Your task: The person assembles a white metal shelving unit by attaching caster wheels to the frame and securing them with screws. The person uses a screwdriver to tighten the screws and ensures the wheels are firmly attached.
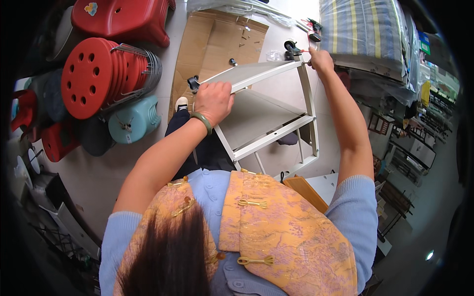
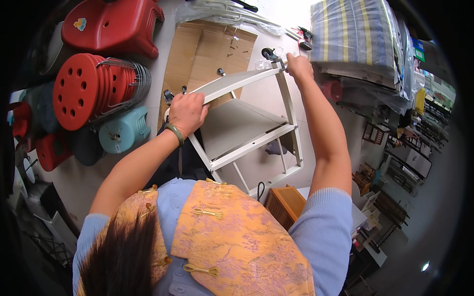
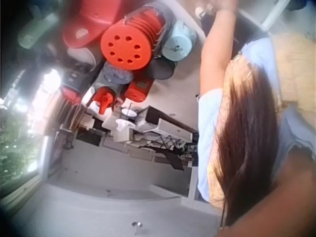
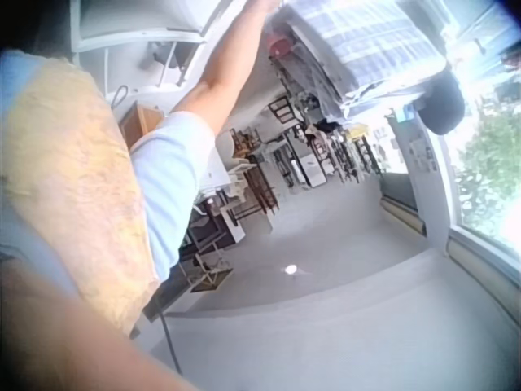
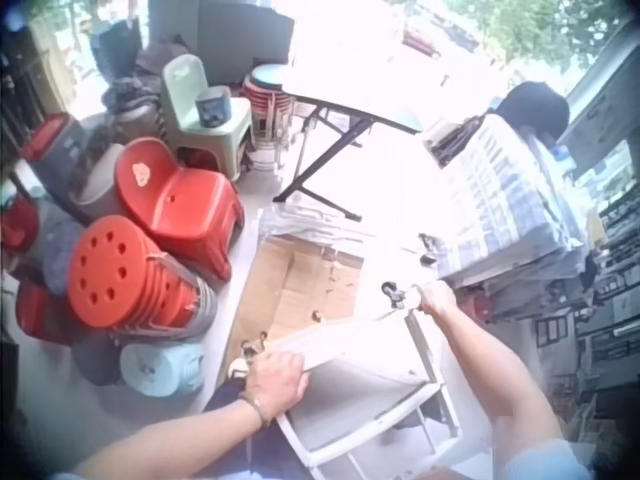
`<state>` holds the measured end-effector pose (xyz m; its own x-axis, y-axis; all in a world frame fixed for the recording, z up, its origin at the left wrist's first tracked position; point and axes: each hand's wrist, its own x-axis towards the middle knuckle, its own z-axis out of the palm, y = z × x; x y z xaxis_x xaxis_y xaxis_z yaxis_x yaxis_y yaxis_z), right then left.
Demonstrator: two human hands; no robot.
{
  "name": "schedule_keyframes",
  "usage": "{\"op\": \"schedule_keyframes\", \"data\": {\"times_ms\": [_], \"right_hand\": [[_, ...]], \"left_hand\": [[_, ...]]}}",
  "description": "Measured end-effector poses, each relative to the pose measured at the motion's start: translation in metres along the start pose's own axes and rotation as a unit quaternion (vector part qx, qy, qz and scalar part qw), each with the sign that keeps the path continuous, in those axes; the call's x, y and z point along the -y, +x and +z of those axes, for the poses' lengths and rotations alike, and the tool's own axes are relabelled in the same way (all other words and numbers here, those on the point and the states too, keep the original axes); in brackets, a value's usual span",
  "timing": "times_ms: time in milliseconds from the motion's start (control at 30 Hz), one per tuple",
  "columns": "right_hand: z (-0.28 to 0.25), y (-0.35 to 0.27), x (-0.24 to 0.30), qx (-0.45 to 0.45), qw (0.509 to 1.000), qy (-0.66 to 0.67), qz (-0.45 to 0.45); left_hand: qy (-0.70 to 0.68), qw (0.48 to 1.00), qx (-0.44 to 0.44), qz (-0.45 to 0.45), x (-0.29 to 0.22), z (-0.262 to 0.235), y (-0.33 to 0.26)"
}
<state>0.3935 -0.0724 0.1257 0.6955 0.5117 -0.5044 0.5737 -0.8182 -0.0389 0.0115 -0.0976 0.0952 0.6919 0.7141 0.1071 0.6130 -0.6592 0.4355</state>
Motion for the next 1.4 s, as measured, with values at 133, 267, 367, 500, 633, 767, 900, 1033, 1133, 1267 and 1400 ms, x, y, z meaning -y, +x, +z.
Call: {"op": "schedule_keyframes", "data": {"times_ms": [133,267,367,500,633,767,900,1033,1133,1267,1400], "right_hand": [[0.017,-0.007,-0.005,0.039,0.916,0.368,0.156],[0.017,-0.019,-0.015,-0.215,0.949,0.045,-0.228],[0.014,-0.022,-0.03,-0.177,0.916,-0.036,-0.359],[0.008,-0.04,-0.035,-0.249,0.853,-0.12,-0.442],[0.009,-0.044,-0.039,-0.226,0.892,-0.153,-0.361],[0.025,-0.066,-0.043,-0.235,0.932,-0.167,-0.219],[0.044,-0.099,-0.024,-0.229,0.949,-0.12,-0.18],[0.041,-0.11,-0.029,-0.178,0.934,-0.135,-0.279],[0.035,-0.106,-0.047,-0.157,0.895,-0.183,-0.375],[0.022,-0.084,-0.06,-0.137,0.833,-0.286,-0.453],[-0.008,-0.083,-0.041,-0.101,0.78,-0.374,-0.492]], "left_hand": [[-0.002,1.0,0.001,-0.009,0.003,0.003,-0.002],[-0.014,1.0,0.001,-0.007,0.004,0.0,-0.002],[-0.012,1.0,0.02,-0.011,0.003,0.001,-0.001],[-0.011,1.0,0.01,-0.005,0.004,0.0,-0.001],[-0.021,1.0,0.0,-0.002,0.004,0.002,0.0],[-0.012,1.0,-0.004,-0.001,0.004,0.001,0.0],[-0.02,1.0,-0.005,-0.006,0.006,0.002,-0.003],[-0.009,1.0,0.006,-0.008,0.005,0.0,-0.002],[-0.006,1.0,0.008,-0.007,0.004,-0.001,-0.002],[-0.009,1.0,0.011,-0.005,0.004,0.0,-0.002],[-0.008,1.0,0.012,-0.006,0.005,0.001,-0.001]]}}
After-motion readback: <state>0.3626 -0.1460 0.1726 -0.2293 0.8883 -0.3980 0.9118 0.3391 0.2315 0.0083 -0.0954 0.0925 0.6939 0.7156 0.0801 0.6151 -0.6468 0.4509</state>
